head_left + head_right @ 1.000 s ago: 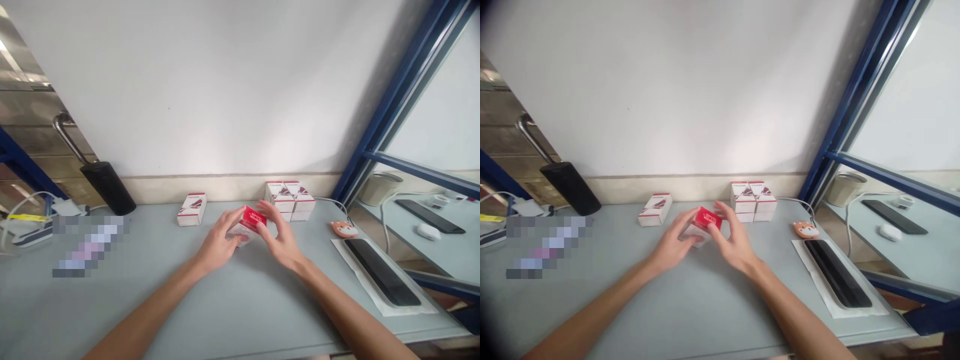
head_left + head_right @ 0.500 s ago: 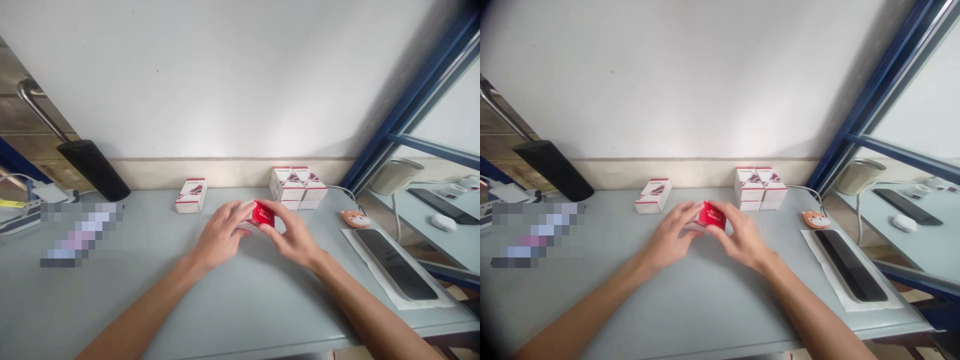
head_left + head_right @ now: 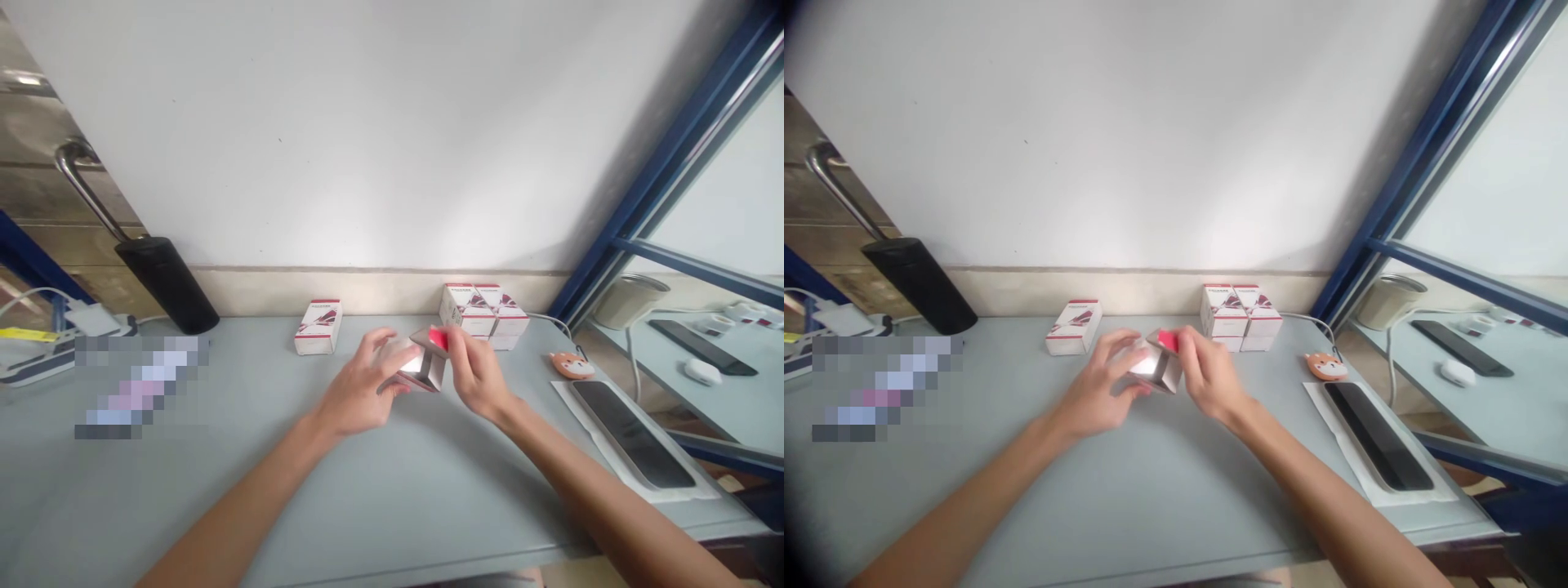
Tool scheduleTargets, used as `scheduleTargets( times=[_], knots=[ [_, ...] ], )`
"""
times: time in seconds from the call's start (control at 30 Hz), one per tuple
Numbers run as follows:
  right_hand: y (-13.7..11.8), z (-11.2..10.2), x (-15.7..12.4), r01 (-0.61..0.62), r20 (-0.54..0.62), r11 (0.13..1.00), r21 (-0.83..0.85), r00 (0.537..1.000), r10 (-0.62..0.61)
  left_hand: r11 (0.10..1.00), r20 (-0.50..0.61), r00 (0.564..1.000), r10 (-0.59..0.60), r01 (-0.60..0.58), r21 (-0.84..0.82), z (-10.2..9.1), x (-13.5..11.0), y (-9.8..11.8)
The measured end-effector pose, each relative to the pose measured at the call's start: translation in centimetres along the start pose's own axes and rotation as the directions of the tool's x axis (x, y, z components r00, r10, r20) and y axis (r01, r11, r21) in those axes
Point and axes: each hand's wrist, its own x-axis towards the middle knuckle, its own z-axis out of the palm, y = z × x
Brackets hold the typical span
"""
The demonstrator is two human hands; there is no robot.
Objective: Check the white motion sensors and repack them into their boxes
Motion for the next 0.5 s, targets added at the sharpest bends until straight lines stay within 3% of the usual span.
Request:
scheduleTargets(
  times=[0.1, 0.27, 0.3, 0.33, 0.4, 0.47, 0.5],
  knots=[
    [-1.0, 0.7, 2.1, -0.167, -0.083, 0.98, 0.11, 0.981, 0.177, 0.963, -0.078, 0.976, 0.204, -0.185, 0.198, -0.6, 0.6, 0.4],
    [-0.7, 1.9, 2.9, -0.387, 0.189, 0.863, 0.324, 0.921, 0.342, 0.866, 0.002, 0.911, 0.412, -0.392, 0.309, -0.9, 1.4, 2.0],
    [-0.4, 1.9, 2.6, -0.397, 0.182, 0.852, 0.34, 0.917, 0.355, 0.86, 0.03, 0.908, 0.418, -0.406, 0.309, -0.8, 1.5, 2.2],
    [0.0, 1.9, 2.2, -0.378, 0.114, 0.86, 0.344, 0.926, 0.361, 0.86, 0.047, 0.909, 0.413, -0.407, 0.307, -0.8, 1.5, 2.4],
    [0.6, 1.7, 1.4, -0.245, -0.14, 0.923, 0.298, 0.945, 0.296, 0.869, 0.047, 0.92, 0.389, -0.383, 0.313, -0.8, 1.6, 2.6],
    [0.7, 1.3, 0.6, -0.045, -0.299, 0.982, 0.182, 0.949, 0.099, 0.881, 0.026, 0.938, 0.347, -0.335, 0.333, -0.8, 1.7, 2.7],
    [0.6, 1.2, 0.3, 0.058, -0.298, 0.992, 0.116, 0.954, -0.021, 0.89, 0.014, 0.947, 0.321, -0.307, 0.336, -0.8, 1.7, 2.6]
  ],
)
